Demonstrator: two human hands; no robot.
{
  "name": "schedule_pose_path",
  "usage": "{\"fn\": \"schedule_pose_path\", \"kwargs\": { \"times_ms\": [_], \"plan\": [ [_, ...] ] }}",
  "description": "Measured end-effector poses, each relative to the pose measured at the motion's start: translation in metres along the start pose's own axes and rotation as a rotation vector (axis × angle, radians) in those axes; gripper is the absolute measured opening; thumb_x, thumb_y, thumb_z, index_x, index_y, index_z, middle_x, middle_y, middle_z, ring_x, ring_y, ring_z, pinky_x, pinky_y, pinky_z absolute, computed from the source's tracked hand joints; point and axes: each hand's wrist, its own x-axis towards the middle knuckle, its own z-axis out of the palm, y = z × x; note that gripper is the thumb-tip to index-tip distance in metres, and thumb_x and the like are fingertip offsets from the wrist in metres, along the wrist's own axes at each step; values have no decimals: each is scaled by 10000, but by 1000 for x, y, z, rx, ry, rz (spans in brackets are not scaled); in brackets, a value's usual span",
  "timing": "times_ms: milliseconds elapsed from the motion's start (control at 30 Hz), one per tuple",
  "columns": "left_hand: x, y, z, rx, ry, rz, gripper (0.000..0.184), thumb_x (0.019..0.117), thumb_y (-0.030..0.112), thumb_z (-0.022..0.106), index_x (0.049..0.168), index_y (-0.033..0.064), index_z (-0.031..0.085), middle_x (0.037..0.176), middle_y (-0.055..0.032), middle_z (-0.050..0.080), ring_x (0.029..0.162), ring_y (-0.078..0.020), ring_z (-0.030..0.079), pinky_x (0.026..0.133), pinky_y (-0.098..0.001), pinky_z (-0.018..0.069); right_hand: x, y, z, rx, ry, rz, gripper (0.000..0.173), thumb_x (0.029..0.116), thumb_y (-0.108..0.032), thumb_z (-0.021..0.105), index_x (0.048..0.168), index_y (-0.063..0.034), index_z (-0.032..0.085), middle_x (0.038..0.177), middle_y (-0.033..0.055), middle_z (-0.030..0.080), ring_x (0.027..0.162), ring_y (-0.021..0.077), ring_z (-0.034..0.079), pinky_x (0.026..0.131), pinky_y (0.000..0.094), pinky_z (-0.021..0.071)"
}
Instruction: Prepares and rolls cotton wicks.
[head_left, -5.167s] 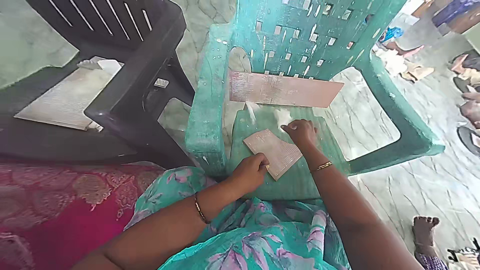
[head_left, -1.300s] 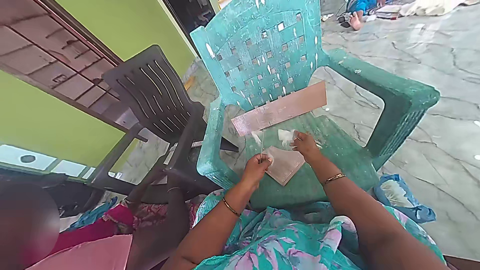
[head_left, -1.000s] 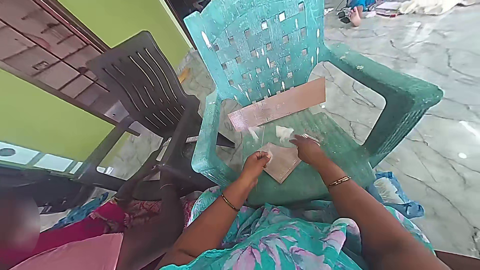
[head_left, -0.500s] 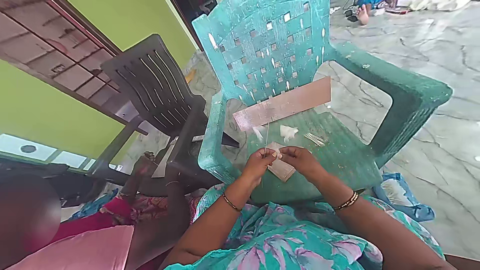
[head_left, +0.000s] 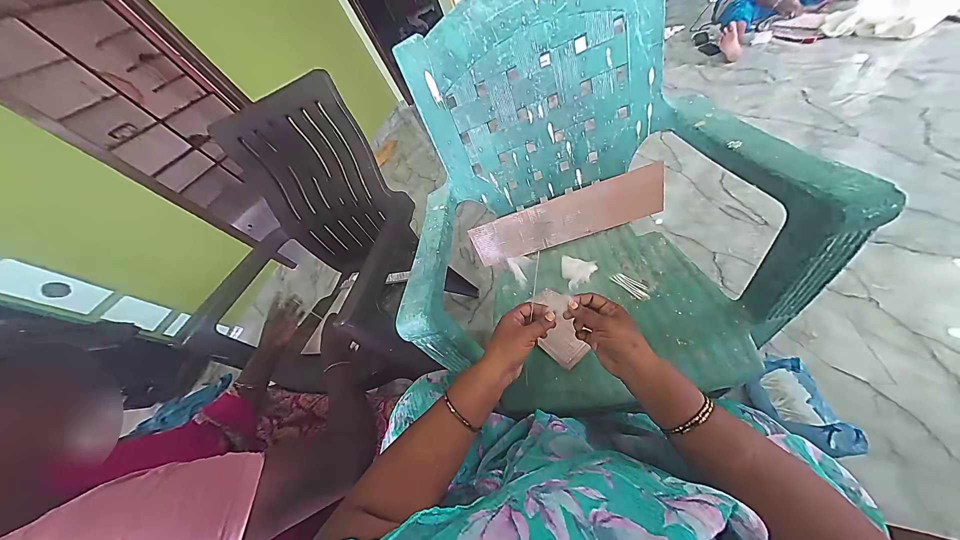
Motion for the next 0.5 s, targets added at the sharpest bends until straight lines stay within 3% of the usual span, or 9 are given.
{"fn": "schedule_pose_path", "kwargs": {
  "times_ms": [133,333,433,500],
  "plan": [
    [0,1,-2,31,13,2,39,992,32,637,1000,4,665,829,-10,657,683,-41,575,615,-183,459,4,-3,-5,-108,6,-38,75,1007,-64,621,1037,-46,687,872,28,671,655,69,560,577,199,447],
    [-1,-3,-2,2,-30,-6,148,961,39,681,1105,10,659,899,-18,647,716,-44,572,619,-180,453,4,1,-5,-184,-21,-68,44,988,-27,632,958,-33,664,796,15,667,617,47,542,566,186,434],
    [1,-6,0,20,-21,10,36,974,52,666,977,17,661,799,5,621,665,-38,543,605,-186,441,2,2,-3,-164,-15,-85,55,997,-24,615,967,-33,661,796,14,662,619,49,543,572,186,442],
    [2,-6,0,48,-22,11,62,986,67,653,940,26,654,770,14,600,656,-38,530,607,-192,436,2,2,-3,-139,23,-107,66,1003,-18,599,967,-44,648,797,13,647,612,50,533,568,185,444]
  ]
}}
